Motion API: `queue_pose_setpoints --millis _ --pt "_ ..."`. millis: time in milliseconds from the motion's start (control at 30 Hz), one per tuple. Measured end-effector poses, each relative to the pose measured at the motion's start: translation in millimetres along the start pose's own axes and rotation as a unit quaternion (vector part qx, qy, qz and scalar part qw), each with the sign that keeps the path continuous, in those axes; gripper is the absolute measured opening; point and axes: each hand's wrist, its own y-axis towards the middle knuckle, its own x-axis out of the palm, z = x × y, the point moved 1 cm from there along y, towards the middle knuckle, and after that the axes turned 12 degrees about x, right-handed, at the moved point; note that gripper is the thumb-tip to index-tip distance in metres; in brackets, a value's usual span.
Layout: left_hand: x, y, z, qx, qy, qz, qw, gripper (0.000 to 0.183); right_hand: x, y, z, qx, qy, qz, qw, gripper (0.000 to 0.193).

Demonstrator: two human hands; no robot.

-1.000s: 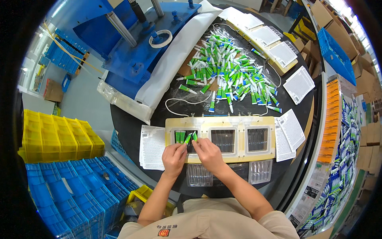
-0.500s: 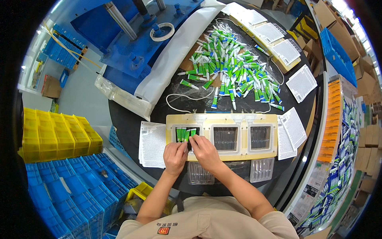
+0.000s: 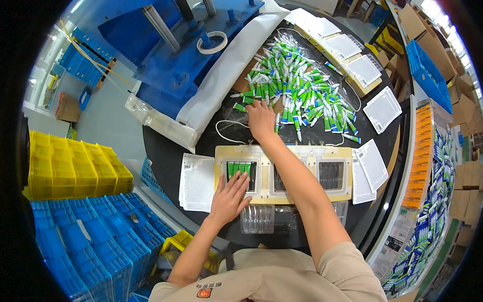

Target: The person places green cylindrical batteries into a yellow multi-slot tray, then covers them with white paper sheets and clear plastic inserts. The person repeats this cycle multiple times, handling batteries, paper, and plastic components on a round table in a factory setting.

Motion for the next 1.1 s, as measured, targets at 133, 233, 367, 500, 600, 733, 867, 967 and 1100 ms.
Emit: queue_pose_setpoints --millis 133,233,367,500,600,733,867,967,1100 --pt "5.4 -1.2 -7.5 0.010 0.013 -0.019 1.000 0.055 -49.9 -39.5 0.8 -0.012 0.091 0.054 0.994 0.020" --pt "7.5 -2.2 -8.9 0.007 0.016 -0.017 1.000 0.055 -113.8 -116.2 -5.2 -0.031 0.117 0.032 0.992 0.027" --pt "8.6 -1.8 -8.8 0.007 0.004 -0.007 1.000 0.055 -121.2 -173.5 -14.3 -0.097 0.083 -0.024 0.992 0.031" --pt "8.8 -1.9 -8.9 0.004 -0.003 -0.002 1.000 0.054 -96.5 -184.5 -21.4 -0.086 0.087 -0.012 0.992 0.028" --pt "7.4 -2.4 -7.9 0.005 0.000 -0.010 1.000 0.055 -89.7 -186.1 -24.1 -0.057 0.082 -0.004 0.995 0.030" --pt "7.1 -2.0 -8.8 0.007 -0.007 -0.008 1.000 0.056 -86.4 -195.6 -27.9 -0.040 0.047 -0.003 0.998 0.034" --pt "6.9 -2.3 -8.9 0.007 -0.006 -0.017 1.000 0.056 -90.2 -196.4 -35.1 0.003 0.016 -0.044 0.999 0.031" --pt "-0.5 -0.6 -6.8 -0.004 -0.023 -0.025 0.999 0.058 -105.9 -168.9 -27.8 -0.031 0.061 -0.002 0.998 0.029" --pt "-12.7 36.6 -14.3 -0.007 -0.037 0.058 0.998 0.054 -110.5 -81.5 38.4 0.125 0.014 0.089 0.988 0.019"
